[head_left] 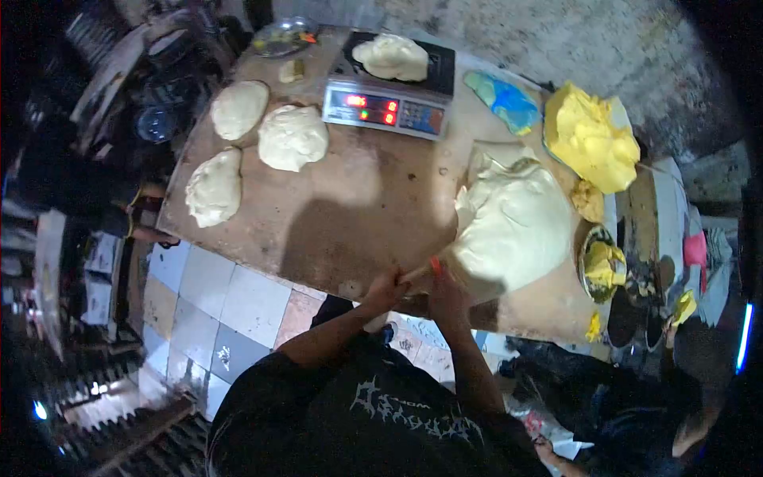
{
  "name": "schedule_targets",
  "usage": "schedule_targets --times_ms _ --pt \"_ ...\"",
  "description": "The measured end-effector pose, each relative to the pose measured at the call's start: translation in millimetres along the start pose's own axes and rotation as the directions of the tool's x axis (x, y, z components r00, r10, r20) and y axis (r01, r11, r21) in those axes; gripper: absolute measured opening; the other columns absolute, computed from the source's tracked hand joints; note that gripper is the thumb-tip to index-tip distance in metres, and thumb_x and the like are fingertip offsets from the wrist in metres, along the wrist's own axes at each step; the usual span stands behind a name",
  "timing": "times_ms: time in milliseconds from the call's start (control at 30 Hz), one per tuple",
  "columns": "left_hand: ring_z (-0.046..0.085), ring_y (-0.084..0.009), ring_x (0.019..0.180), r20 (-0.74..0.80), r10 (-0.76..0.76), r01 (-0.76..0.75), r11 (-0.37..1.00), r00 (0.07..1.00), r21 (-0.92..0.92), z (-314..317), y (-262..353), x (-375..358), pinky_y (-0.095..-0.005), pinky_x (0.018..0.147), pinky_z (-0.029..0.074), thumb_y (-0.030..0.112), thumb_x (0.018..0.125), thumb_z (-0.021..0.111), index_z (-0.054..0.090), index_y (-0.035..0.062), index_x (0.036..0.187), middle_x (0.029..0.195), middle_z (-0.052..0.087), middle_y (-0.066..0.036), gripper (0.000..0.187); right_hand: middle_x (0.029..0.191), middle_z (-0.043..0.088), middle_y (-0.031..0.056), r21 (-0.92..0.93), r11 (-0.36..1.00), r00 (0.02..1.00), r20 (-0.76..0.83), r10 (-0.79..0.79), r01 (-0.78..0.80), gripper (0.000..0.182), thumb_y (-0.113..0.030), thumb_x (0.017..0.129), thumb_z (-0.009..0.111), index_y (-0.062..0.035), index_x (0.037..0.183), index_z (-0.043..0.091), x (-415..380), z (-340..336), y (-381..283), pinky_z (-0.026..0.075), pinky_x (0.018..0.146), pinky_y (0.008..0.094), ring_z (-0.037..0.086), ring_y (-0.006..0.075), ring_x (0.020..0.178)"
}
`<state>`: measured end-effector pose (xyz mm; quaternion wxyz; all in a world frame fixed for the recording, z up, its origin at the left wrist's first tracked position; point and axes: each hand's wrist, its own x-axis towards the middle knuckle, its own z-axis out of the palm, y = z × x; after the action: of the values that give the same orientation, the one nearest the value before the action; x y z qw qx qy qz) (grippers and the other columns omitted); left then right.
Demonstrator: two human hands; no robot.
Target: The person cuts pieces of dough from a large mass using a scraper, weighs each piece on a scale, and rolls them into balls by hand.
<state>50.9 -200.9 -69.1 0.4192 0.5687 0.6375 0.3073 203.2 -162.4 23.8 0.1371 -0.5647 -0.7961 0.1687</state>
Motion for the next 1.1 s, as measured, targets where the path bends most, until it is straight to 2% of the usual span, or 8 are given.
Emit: schedule_targets --times_ms 200,333,567,733,833,867,1000,1100 --pt "0.058 -0.0241 0.085 0.013 -0.196 0.176 0.852 0.981 -0.494 -37 -19 24 -0.0372 0.071 0.048 0.021 0.083 0.056 0.047 0.0018 0.104 0.089 0.057 -0.013 0.03 0.095 0.056 0.0219 0.117 0.952 0.944 0.212 0.252 -0.281 0.047 -0.016 0.077 0.056 -0.0054 0.12 0.042 82 -11 -34 0.043 0.077 0.0438 0.054 0.0386 0.09" --pt "0.055 -0.0204 0.091 0.072 -0.532 0.032 -0.084 0.844 -0.996 -133 6 74 -0.0363 0.077 0.048 0.03 0.085 0.053 0.048 0.0055 0.104 0.101 0.053 -0.01 0.031 0.114 0.051 0.0187 0.318 0.827 0.885 0.197 0.421 -0.464 0.038 -0.012 0.081 0.052 -0.0051 0.118 0.045 119 4 -27 0.039 0.09 0.0362 0.048 0.0314 0.108" --pt "0.054 -0.022 0.088 -0.733 0.45 -0.721 0.688 0.51 -0.079 -351 139 294 -0.0328 0.074 0.046 0.013 0.081 0.048 0.044 0.0094 0.117 0.104 0.053 -0.013 0.036 0.086 0.054 0.0017 0.712 0.617 0.782 -0.155 0.603 -0.334 0.023 -0.007 0.08 0.059 -0.0035 0.1 0.05 125 -64 -43 0.042 0.066 0.0254 0.051 0.0115 0.075" --pt "0.042 -0.0319 0.114 -0.086 0.793 -0.347 0.358 0.604 0.867 -294 91 429 -0.0377 0.099 0.03 0.039 0.068 0.061 0.054 0.0262 0.114 0.12 0.048 -0.016 0.049 0.084 0.055 0.0004 0.663 0.673 0.709 -0.297 0.639 -0.329 0.023 -0.005 0.08 0.061 -0.0035 0.099 0.051 114 -87 -47 0.042 0.064 0.0236 0.051 0.0094 0.072" --pt "0.041 -0.0277 0.118 0.529 0.471 -0.672 0.681 0.706 0.291 -334 122 480 -0.0352 0.101 0.028 0.036 0.073 0.056 0.052 0.0222 0.118 0.125 0.045 -0.017 0.047 0.081 0.055 -0.0005 0.779 0.475 0.629 -0.136 0.765 -0.409 0.021 -0.003 0.079 0.061 -0.0045 0.098 0.052 104 -90 -49 0.042 0.063 0.0231 0.051 0.0086 0.07" --pt "0.041 -0.0222 0.117 0.296 0.863 -0.725 0.505 0.409 -0.468 -346 109 487 -0.0338 0.101 0.027 0.028 0.08 0.048 0.047 0.0129 0.123 0.126 0.045 -0.012 0.046 0.081 0.055 -0.0006 0.824 0.43 0.631 -0.118 0.767 -0.368 0.022 -0.002 0.079 0.061 -0.0046 0.098 0.051 94 -93 -47 0.042 0.062 0.0233 0.051 0.0089 0.069" --pt "0.052 -0.0216 0.1 -0.666 0.344 -0.74 0.158 0.662 -0.654 -390 121 436 -0.0343 0.086 0.041 0.018 0.088 0.043 0.049 0.0017 0.113 0.111 0.054 -0.012 0.03 0.08 0.054 0.0 0.931 0.282 0.602 -0.091 0.793 -0.231 0.024 0.0 0.078 0.06 -0.0061 0.1 0.05 70 -107 -52 0.044 0.057 0.0248 0.052 0.0107 0.067" --pt "0.053 -0.0176 0.077 -0.737 0.291 -0.707 0.619 0.61 -0.341 -311 89 328 -0.0327 0.073 0.042 0.017 0.088 0.042 0.054 0.0019 0.09 0.089 0.057 -0.006 0.019 0.081 0.053 0.0004 0.941 0.287 0.588 -0.133 0.798 -0.177 0.028 0.001 0.079 0.058 -0.0079 0.103 0.047 20 -110 -22 0.043 0.055 0.025 0.051 0.0114 0.064"
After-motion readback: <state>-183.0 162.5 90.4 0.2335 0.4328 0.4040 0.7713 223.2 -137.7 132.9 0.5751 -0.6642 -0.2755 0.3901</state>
